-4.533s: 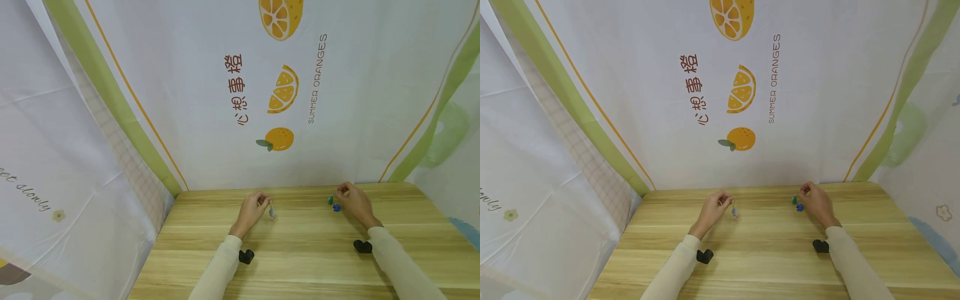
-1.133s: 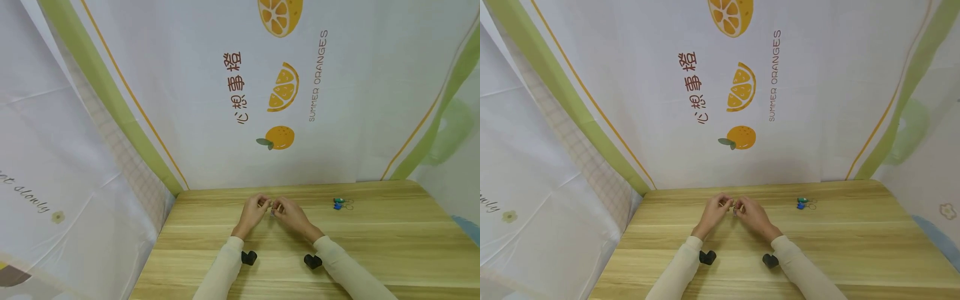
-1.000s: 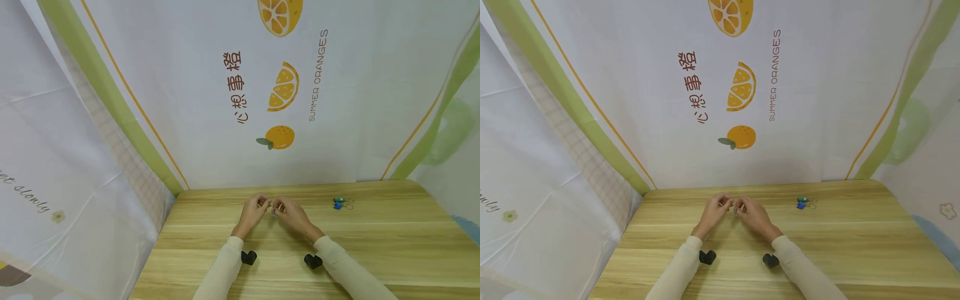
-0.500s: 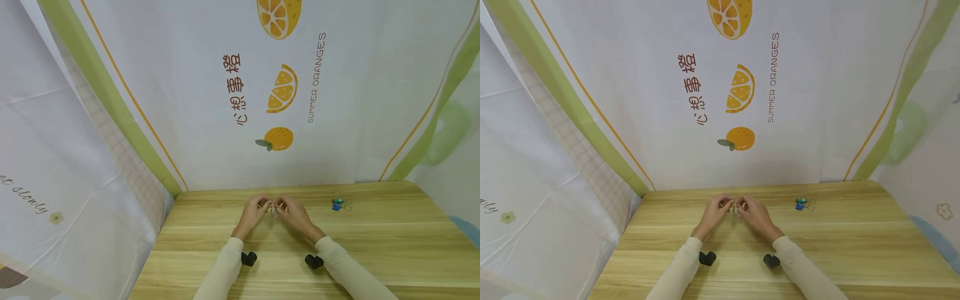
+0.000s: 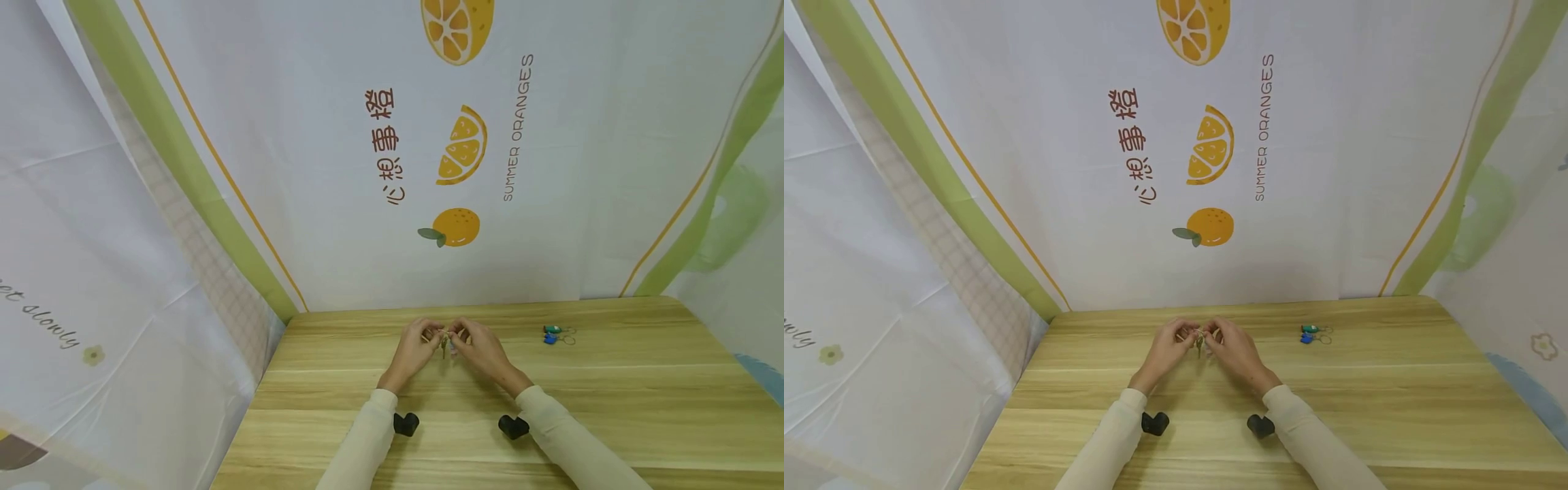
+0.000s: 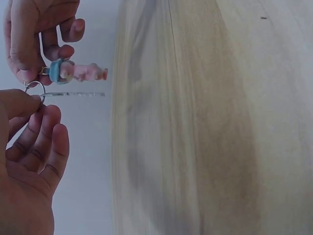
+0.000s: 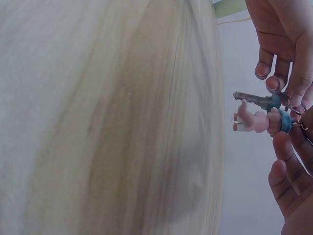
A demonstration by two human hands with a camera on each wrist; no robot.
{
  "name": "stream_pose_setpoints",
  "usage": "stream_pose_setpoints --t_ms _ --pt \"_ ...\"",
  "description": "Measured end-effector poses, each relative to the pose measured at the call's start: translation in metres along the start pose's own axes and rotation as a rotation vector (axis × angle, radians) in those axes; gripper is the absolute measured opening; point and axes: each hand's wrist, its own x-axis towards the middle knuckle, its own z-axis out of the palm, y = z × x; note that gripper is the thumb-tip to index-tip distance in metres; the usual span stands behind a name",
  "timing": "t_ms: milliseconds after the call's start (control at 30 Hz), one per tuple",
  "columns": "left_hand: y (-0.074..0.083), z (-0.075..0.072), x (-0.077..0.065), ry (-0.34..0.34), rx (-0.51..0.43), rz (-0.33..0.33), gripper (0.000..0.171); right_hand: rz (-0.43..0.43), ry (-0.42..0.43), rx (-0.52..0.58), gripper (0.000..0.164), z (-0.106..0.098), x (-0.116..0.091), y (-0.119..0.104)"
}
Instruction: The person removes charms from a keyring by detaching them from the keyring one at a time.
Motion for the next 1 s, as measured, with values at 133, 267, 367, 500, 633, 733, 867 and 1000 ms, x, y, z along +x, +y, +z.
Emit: stream_pose_setpoints --t_ms 133,267,367,500,633,733,867,1000 --pt "-0.0008 0.0018 -0.0005 0.002 -0.025 -0.018 0.016 -0.005 0.003 0.008 0.005 0.0003 0.0006 0.0006" --pt "-0.0021 0.0043 -0.0012 -0.003 -0.039 -0.033 0.015 -0.007 0.003 0.009 0.005 -0.0001 0.0004 0.0003" --pt "-0.0025 0.0059 -0.0015 0.001 -0.045 -0.040 0.015 -0.005 0.007 0.005 0.005 -0.0007 0.0000 -0.0006" --pt "-0.0031 0.0071 -0.0013 0.016 -0.051 -0.033 0.015 0.000 0.012 0.009 0.005 -0.0018 -0.0004 -0.0019" --pt "-0.0034 0.0070 -0.0016 0.039 -0.015 0.008 0.015 0.011 0.004 0.012 0.006 -0.0034 -0.0010 -0.0027" --pt "-0.0032 0.0063 -0.0025 0.053 0.034 0.044 0.016 0.019 -0.008 0.010 0.005 -0.0042 -0.0013 -0.0028" --pt "-0.0015 0.0050 -0.0030 0.042 0.065 0.054 0.018 0.015 -0.010 -0.005 0.006 -0.0052 -0.0011 -0.0027" --pt "-0.0003 0.0046 -0.0024 0.029 0.074 0.045 0.020 0.013 -0.005 -0.014 0.009 -0.0063 -0.0007 -0.0038"
